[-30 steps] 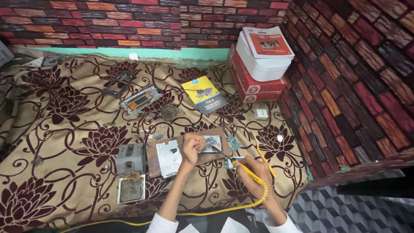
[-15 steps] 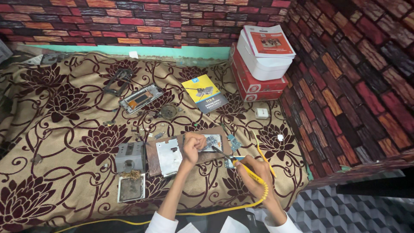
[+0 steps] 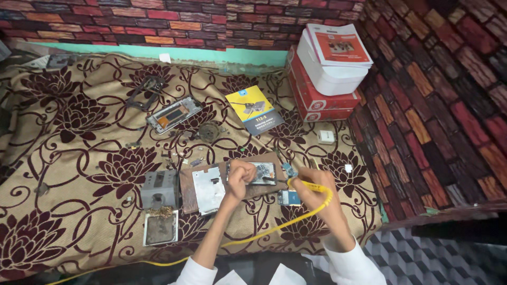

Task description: The person uses a soldering iron to apply solder to a small circuit board held in their left hand. They repeatedly touch the iron to different points on the board while working on a patterned tablecloth with other electronic parts nearby.

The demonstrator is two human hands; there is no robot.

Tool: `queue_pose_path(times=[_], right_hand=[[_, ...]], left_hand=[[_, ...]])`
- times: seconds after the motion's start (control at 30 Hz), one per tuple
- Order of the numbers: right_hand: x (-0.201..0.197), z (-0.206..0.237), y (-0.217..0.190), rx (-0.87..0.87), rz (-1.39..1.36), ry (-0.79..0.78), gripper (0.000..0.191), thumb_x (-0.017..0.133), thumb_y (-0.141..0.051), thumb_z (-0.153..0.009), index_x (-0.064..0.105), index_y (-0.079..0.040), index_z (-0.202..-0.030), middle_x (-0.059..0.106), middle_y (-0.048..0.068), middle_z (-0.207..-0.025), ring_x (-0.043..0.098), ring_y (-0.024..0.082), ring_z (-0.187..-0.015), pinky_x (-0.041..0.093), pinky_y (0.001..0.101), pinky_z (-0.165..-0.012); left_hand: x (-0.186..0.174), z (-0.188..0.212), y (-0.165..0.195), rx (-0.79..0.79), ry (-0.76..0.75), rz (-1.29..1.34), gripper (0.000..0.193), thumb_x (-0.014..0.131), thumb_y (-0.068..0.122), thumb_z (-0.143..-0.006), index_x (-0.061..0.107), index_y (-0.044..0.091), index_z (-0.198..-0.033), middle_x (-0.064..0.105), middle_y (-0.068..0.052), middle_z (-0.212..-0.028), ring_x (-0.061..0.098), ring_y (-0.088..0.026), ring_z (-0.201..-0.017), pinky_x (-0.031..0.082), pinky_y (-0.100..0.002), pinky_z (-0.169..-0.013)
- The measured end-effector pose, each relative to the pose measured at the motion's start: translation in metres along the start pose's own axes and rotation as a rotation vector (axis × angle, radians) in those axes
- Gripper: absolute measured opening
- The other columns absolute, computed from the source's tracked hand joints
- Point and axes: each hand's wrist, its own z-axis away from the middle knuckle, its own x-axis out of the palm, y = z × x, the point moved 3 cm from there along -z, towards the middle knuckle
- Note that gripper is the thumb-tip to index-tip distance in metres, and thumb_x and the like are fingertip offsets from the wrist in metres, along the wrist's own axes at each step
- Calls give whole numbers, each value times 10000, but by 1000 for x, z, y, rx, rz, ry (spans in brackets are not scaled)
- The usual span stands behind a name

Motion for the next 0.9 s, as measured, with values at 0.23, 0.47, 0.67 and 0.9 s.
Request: queue_pose_path(times=[0.23,0.47,0.67,0.9], right_hand=[[1,-1,1,11,43,-11,327,681,-303,-783,652,13,-704,554,84,-494,549,166,-428,416,336,-464],[10,10,13,56,-92,0,191,770,-179,-776,693,-6,-803,616,58,-524,543,96,-467,403,281,-468],[21,19,17,21,-217,160,139,788,-104,-800,741,-7,-887,716,42,-693,617,61,-596,478,236,-531],[40,44,15,18,24,347,127,764,-131,-847,758,-7,-870,688,54,-634,601,108,-520,444,248,-506]], left_hand=[[0,-2,-7,22,-12,-50,309,331,220,-781,220,102,-518,215,-14,-473,171,-142,-462,193,-331,-453],[6,0,8,-13,-7,-6,311,357,208,-788,238,83,-530,241,-8,-487,199,-130,-476,208,-327,-480],[12,1,11,-41,-11,19,312,376,187,-800,248,74,-540,257,-9,-501,224,-124,-489,218,-319,-494],[8,2,5,-17,10,32,331,366,194,-833,250,79,-545,252,-17,-501,218,-134,-481,211,-334,-494]])
